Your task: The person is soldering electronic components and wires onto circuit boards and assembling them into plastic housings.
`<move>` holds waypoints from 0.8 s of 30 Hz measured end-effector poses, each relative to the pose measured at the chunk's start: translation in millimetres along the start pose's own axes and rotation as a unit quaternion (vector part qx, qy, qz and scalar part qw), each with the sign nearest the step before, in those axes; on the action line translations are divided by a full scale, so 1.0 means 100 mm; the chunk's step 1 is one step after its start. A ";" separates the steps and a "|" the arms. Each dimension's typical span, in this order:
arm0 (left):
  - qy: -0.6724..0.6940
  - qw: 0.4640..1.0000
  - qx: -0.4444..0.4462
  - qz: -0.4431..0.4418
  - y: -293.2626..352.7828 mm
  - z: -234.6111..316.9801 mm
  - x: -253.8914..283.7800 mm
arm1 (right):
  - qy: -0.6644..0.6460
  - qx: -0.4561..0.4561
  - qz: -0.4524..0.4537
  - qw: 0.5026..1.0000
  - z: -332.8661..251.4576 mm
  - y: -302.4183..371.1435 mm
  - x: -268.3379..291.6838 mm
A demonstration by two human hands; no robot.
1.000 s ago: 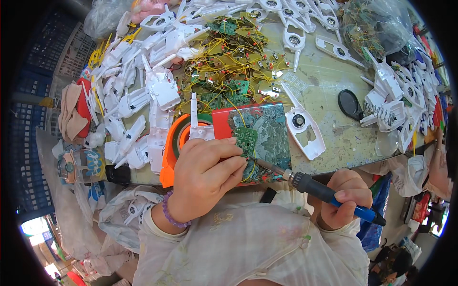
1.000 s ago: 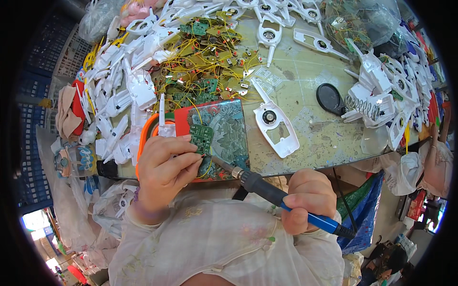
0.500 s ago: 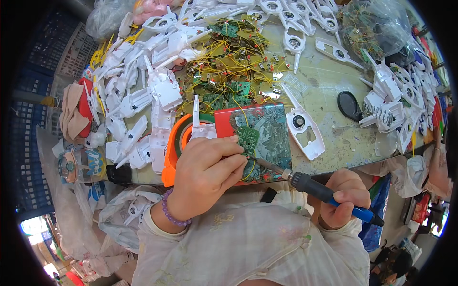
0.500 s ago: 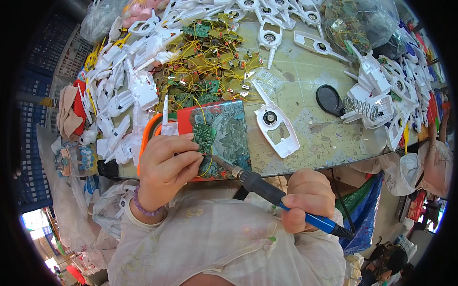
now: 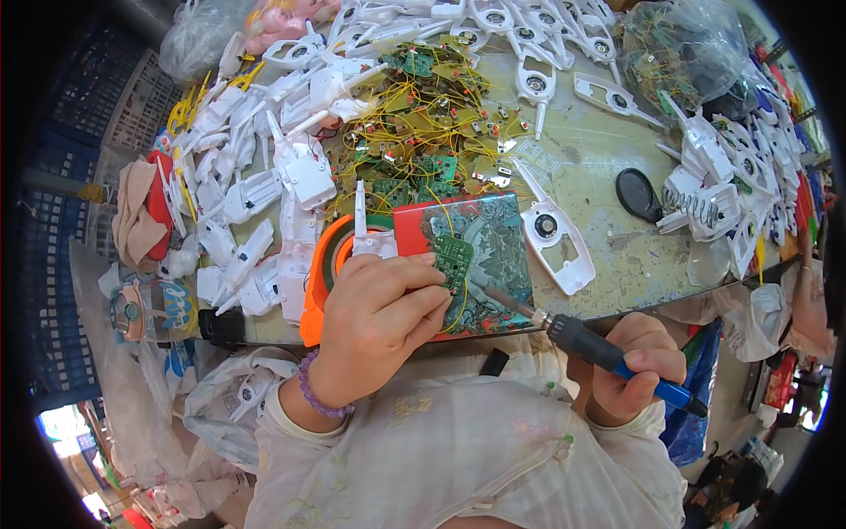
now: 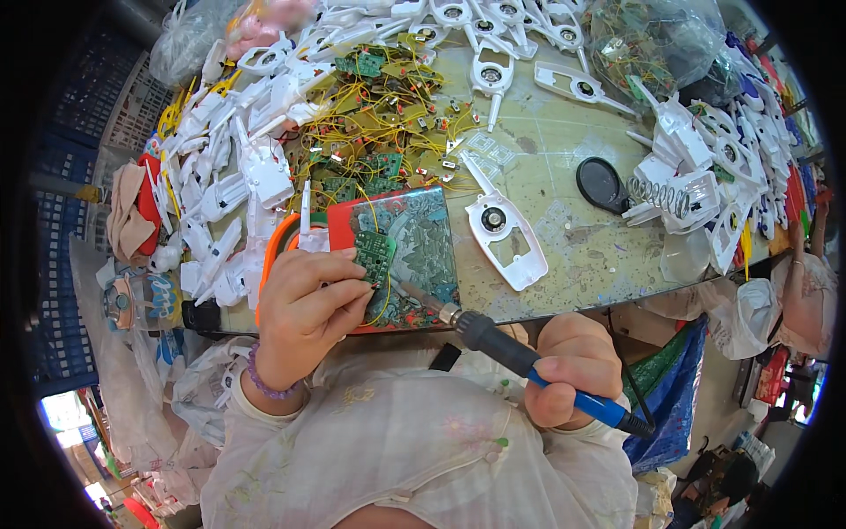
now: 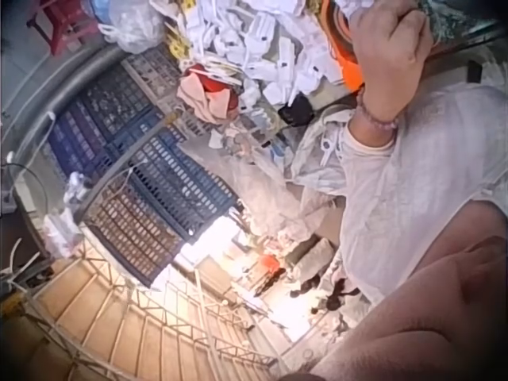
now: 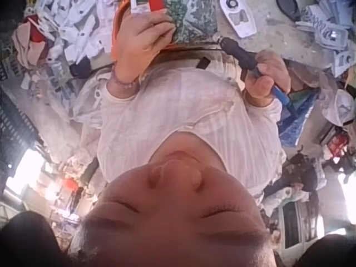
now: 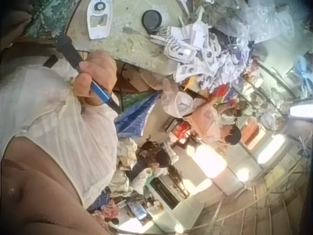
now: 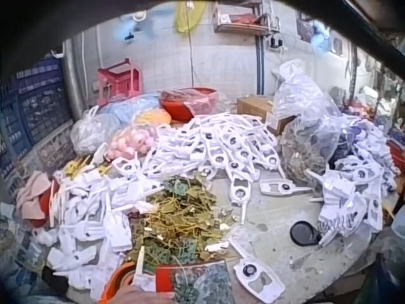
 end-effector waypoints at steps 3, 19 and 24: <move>0.007 1.000 -0.007 0.008 -0.03 0.01 0.00 | 0.050 0.024 0.057 0.997 -0.07 0.04 0.22; 0.010 0.998 0.001 0.055 -0.03 0.00 0.15 | 0.306 -0.021 0.350 0.885 -0.27 -0.49 2.30; -0.042 0.992 0.102 0.056 -0.10 -0.03 0.17 | 0.238 -0.198 0.291 0.905 0.69 -0.32 2.33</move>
Point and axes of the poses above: each hand's wrist, its own y-axis away from the middle knuckle, its own x-axis out of the back of the hand, z = x × y, the point moved 10 cm from there along -y, towards the middle knuckle, and after that the axes turned 15 degrees about -y, right-handed, at the moved point
